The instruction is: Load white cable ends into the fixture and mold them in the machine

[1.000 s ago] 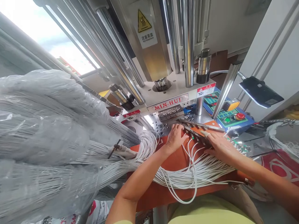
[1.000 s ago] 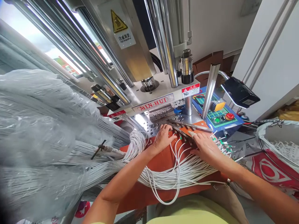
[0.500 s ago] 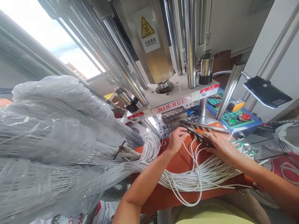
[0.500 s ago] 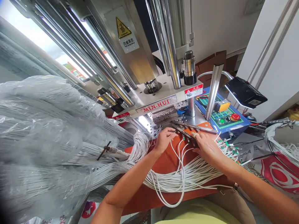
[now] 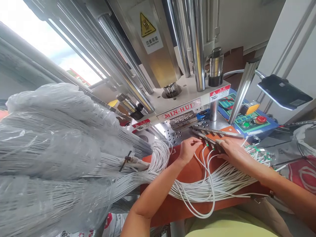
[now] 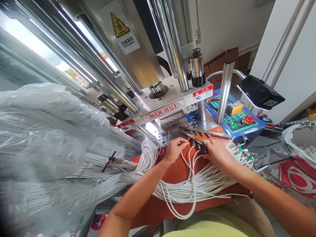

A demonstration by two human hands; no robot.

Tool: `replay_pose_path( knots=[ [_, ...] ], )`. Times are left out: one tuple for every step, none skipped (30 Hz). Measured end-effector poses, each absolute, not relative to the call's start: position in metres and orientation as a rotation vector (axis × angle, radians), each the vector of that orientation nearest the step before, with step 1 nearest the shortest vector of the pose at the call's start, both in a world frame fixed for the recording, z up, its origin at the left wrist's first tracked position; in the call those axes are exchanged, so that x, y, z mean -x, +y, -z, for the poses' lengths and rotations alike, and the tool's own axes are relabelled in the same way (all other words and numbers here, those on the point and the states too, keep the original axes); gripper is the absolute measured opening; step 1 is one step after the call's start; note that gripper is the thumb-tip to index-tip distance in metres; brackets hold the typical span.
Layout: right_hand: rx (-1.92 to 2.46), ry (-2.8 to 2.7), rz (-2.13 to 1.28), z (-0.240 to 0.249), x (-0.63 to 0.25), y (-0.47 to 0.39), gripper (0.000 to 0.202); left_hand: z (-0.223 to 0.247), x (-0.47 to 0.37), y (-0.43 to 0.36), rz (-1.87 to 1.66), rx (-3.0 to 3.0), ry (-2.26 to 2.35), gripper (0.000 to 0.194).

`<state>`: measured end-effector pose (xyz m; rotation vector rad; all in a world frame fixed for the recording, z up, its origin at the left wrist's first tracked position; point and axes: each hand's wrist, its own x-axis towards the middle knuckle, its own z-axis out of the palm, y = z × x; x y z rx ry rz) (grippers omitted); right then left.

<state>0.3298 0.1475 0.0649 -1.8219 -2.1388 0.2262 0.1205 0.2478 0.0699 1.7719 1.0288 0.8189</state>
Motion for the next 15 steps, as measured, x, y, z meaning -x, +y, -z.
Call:
replay_pose_path(
  knots=[
    [1.840, -2.135, -0.213, -0.064, -0.329, 0.148, 0.022, -0.070, -0.121, 0.247, -0.816, -1.815, 1.028, 0.008],
    [1.853, -2.128, -0.204, -0.062, -0.329, 0.149, 0.020, -0.070, -0.121, 0.246, -0.813, -1.863, 1.025, 0.008],
    [1.859, -2.120, -0.207, -0.061, -0.329, 0.149, 0.021, -0.069, -0.121, 0.246, -0.808, -1.916, 1.023, 0.008],
    [1.863, -2.106, -0.221, -0.059, -0.329, 0.150, 0.024, -0.068, -0.121, 0.246, -0.805, -1.972, 1.021, 0.009],
    [1.869, -2.088, -0.242, -0.058, -0.328, 0.150, 0.028, -0.067, -0.121, 0.246, -0.799, -2.026, 1.017, 0.009],
    [1.871, -2.072, -0.269, -0.058, -0.329, 0.151, 0.030, -0.066, -0.121, 0.247, -0.794, -2.075, 1.010, 0.010],
    [1.870, -2.058, -0.298, -0.057, -0.329, 0.151, 0.030, -0.065, -0.121, 0.247, -0.793, -2.113, 1.004, 0.010],
    [1.865, -2.046, -0.323, -0.058, -0.329, 0.151, 0.027, -0.064, -0.121, 0.248, -0.795, -2.138, 1.003, 0.011],
    [1.857, -2.040, -0.345, -0.059, -0.329, 0.151, 0.024, -0.063, -0.122, 0.249, -0.799, -2.152, 1.006, 0.012],
    [1.849, -2.034, -0.363, -0.060, -0.329, 0.151, 0.020, -0.062, -0.122, 0.249, -0.804, -2.158, 1.013, 0.012],
    [1.840, -2.030, -0.378, -0.062, -0.329, 0.151, 0.018, -0.061, -0.123, 0.250, -0.811, -2.160, 1.022, 0.012],
    [1.833, -2.027, -0.390, -0.064, -0.329, 0.151, 0.018, -0.060, -0.123, 0.251, -0.816, -2.161, 1.028, 0.011],
    [1.828, -2.023, -0.395, -0.066, -0.329, 0.151, 0.020, -0.060, -0.124, 0.251, -0.821, -2.163, 1.029, 0.011],
    [1.824, -2.019, -0.396, -0.068, -0.329, 0.150, 0.023, -0.060, -0.124, 0.251, -0.825, -2.165, 1.027, 0.011],
    [1.820, -2.014, -0.394, -0.068, -0.329, 0.150, 0.026, -0.060, -0.124, 0.252, -0.828, -2.167, 1.021, 0.011]
  ],
)
